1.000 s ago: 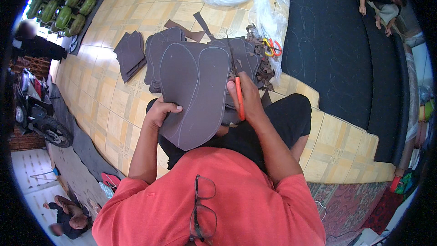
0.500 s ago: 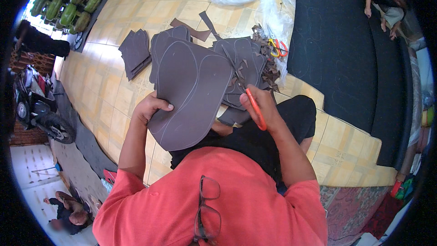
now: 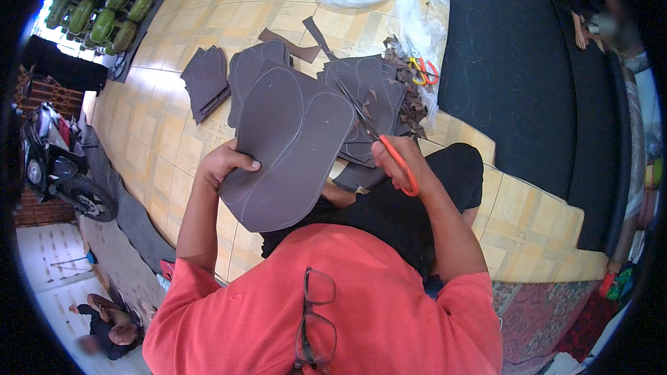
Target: The person sits on the floor and uses red-handled scissors to cut dark brown material into shoe insole shapes. They repeatedly pick up a stack of material, cut along a pre-drawn outline, and place the finished pieces into a pile.
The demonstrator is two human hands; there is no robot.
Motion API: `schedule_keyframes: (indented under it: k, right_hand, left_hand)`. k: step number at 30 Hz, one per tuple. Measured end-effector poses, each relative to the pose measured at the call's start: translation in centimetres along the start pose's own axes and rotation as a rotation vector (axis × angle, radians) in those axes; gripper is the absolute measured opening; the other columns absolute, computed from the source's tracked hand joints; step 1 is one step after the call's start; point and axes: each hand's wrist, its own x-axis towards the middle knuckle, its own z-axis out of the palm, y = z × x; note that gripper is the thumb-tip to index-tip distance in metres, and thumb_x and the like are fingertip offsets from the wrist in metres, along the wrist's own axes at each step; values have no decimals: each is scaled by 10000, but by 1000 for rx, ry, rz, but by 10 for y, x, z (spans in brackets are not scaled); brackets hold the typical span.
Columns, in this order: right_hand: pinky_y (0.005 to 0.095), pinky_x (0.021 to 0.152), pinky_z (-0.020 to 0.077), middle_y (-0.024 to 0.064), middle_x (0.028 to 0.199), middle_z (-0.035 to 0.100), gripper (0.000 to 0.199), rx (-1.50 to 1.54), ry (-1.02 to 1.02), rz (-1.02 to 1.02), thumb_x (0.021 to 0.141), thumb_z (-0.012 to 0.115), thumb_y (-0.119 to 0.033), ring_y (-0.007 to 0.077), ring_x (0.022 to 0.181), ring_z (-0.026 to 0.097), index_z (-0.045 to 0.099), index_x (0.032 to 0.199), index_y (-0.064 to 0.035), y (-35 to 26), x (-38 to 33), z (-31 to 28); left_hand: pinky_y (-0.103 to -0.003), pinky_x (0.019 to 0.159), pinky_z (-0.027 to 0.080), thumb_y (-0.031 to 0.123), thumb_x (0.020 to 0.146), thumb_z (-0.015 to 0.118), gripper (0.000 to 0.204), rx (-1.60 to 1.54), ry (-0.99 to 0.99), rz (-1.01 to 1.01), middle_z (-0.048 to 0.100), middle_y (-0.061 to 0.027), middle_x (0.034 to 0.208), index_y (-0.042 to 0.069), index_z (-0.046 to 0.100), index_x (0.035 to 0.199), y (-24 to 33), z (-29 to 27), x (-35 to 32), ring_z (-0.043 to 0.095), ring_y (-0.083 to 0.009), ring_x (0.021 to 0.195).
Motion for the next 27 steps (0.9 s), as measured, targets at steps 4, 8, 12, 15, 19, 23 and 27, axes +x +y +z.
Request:
schedule_keyframes:
  k: [4,8,12,15,19,23,27]
  right_hand:
    - [254,328,351,32,531,489,507,278,6,15,975,477,-468,117,355,466,519,703,-42,22,5,6]
    - [258,414,416,36,572,515,364,516,67,106,936,544,-373,135,436,525,532,780,-44,24,9,8]
    - [269,495,460,39,758,551,196,670,243,-31,872,603,-237,129,668,576,527,892,-58,25,30,26]
    - [275,515,477,36,853,528,166,798,351,-61,843,617,-164,129,795,562,518,921,-56,29,40,31]
    - [268,547,503,45,831,505,156,953,347,16,836,600,-112,139,757,572,507,926,-24,-8,37,47]
    - [255,567,511,38,828,519,185,587,294,11,891,588,-165,127,664,572,505,944,-8,-10,26,69]
    - [251,564,470,31,763,513,267,419,388,-114,970,515,-276,110,607,532,522,1000,-10,-12,23,84]
  left_hand:
    - [-298,1013,381,44,660,697,713,66,-32,-6,616,-108,1215,-15,519,1348,4,8,6,553,-207,1114]
    - [-302,998,401,72,684,705,685,118,-98,0,622,-106,1204,-28,522,1337,2,19,5,564,-207,1106]
    - [-332,965,449,222,809,719,584,-78,-153,20,624,-119,1202,-28,541,1306,-31,-1,24,576,-197,1100]
    - [-349,944,474,362,878,687,578,-697,-187,75,622,-118,1202,-18,548,1291,-40,4,32,582,-188,1089]
    - [-366,963,468,261,918,667,473,-14,-66,473,607,-97,1213,-21,538,1276,-17,69,23,578,-199,1110]
    - [-371,959,472,101,921,645,391,186,317,321,585,-108,1232,-8,523,1276,10,125,29,569,-213,1122]
    - [-363,960,492,56,934,603,375,-750,315,680,564,-99,1220,45,492,1292,-6,109,58,571,-223,1124]
